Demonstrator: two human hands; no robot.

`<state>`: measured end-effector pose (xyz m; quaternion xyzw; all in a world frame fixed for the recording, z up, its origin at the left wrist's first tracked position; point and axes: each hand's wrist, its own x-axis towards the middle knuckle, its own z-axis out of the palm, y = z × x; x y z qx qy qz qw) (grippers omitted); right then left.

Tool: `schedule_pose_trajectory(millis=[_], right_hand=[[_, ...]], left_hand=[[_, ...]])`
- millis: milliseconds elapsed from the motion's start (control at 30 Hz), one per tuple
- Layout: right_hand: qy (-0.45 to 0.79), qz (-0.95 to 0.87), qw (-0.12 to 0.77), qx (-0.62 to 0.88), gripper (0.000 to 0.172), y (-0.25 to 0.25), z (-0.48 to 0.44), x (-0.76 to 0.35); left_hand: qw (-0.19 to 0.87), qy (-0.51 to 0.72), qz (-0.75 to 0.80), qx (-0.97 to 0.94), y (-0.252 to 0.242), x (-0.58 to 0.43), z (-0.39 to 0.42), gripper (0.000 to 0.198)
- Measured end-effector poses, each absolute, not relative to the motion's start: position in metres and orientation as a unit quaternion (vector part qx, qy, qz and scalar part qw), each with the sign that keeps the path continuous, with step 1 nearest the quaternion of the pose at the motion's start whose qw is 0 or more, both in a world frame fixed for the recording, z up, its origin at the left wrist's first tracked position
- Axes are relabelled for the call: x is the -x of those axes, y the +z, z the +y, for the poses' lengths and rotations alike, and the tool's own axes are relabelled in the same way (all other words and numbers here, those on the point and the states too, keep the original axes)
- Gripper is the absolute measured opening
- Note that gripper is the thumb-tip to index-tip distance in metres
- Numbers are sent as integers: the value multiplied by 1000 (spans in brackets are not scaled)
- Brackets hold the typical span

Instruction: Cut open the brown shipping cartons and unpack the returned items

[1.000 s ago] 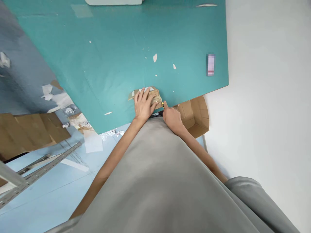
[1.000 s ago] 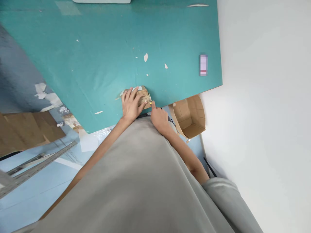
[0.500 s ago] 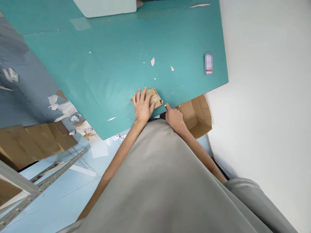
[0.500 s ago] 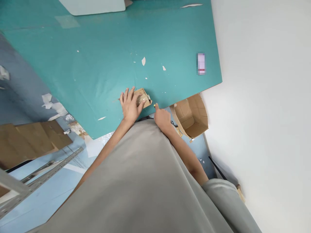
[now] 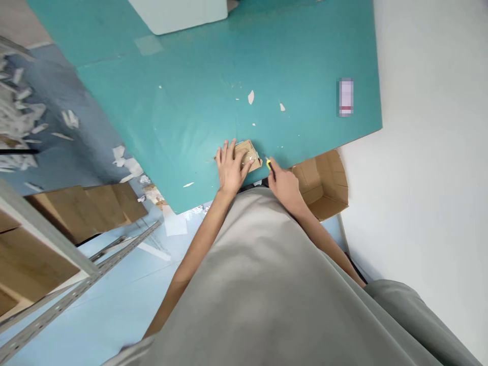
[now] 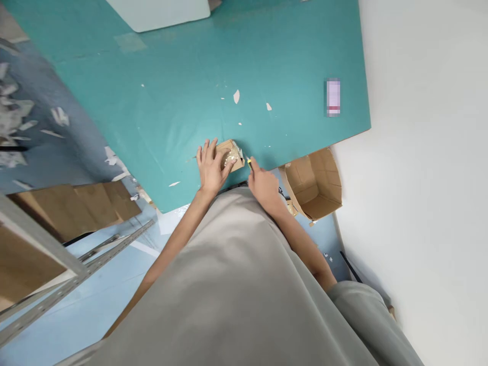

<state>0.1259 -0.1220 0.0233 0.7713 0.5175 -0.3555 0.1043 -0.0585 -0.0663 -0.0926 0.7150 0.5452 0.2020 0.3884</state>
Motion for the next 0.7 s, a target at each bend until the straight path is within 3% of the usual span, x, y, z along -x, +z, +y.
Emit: schedule_pose_trajectory(millis=[200, 367, 433, 567, 700], right_hand=[[-291, 462, 16, -838, 70, -68, -72, -214], [-296, 455, 21, -840, 75, -116, -28, -261], [-322, 500, -4, -804, 67, -121, -21, -258], [-559, 589, -51, -581, 47, -120, -22, -218], [-602, 646, -77, -463, 60, -122, -28, -187]], left_hand=[[319, 180, 581, -727, -76, 67, -73, 57], [234, 202, 713, -630, -77, 84, -102, 89], [241, 206, 768, -556, -85, 90, -113, 96], [351, 195, 800, -446, -101, 92, -123, 69], [404, 213, 791, -407, -106, 89, -121, 64]])
